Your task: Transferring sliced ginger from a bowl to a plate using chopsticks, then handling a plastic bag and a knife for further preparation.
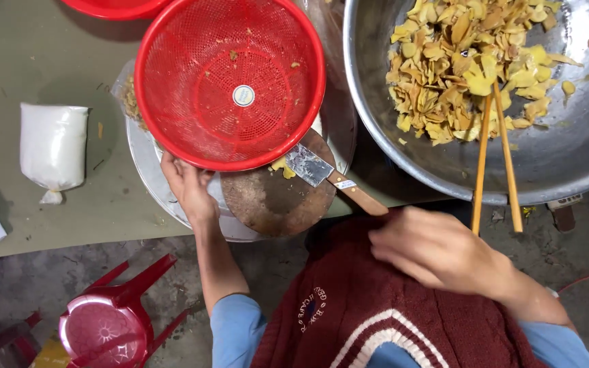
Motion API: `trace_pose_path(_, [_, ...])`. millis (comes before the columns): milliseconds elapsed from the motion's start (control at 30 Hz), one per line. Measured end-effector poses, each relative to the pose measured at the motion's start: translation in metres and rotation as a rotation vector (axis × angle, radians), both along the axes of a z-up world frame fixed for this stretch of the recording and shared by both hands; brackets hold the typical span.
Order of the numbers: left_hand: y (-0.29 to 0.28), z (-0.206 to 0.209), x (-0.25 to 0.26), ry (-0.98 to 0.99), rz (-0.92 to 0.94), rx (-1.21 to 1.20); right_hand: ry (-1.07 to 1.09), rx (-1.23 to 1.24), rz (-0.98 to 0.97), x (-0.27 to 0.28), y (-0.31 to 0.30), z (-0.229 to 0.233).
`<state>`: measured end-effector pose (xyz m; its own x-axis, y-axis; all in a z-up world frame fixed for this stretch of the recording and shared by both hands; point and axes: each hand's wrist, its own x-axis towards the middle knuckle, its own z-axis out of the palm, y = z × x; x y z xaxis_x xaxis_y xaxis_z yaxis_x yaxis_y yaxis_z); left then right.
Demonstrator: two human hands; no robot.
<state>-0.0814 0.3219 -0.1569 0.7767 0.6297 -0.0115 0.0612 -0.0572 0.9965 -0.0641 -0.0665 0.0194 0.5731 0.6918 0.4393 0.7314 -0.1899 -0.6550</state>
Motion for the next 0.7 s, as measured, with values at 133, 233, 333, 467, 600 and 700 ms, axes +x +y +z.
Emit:
trace_pose_path(133, [0.011, 0.003, 0.007, 0.003, 0.037, -0.178, 0.017, -0.203, -0.141, -0.002, 0.014, -0.039])
trace_pose_path(233, [0.000, 0.025, 0.019, 0.034, -0.038, -0.168, 0.074, -0.217, -0.143, -0.002, 0.015, -0.043])
trace_pose_path(333, [0.009, 0.006, 0.020, 0.019, -0.027, -0.182, 0.100, -0.238, -0.144, 0.002, 0.013, -0.055])
trace_pose_path(467, [0.024, 0.009, 0.010, 0.012, 0.001, -0.223, 0.259, -0.425, -0.177, 0.011, 0.013, -0.076])
trace_pose_path(600, [0.059, 0.018, -0.008, -0.026, 0.021, -0.331, 0.367, -0.578, -0.209, 0.016, 0.017, -0.093])
trace_pose_path(700, [0.102, 0.025, -0.009, -0.088, 0.049, -0.392, 0.426, -0.519, -0.174, 0.018, 0.022, -0.094])
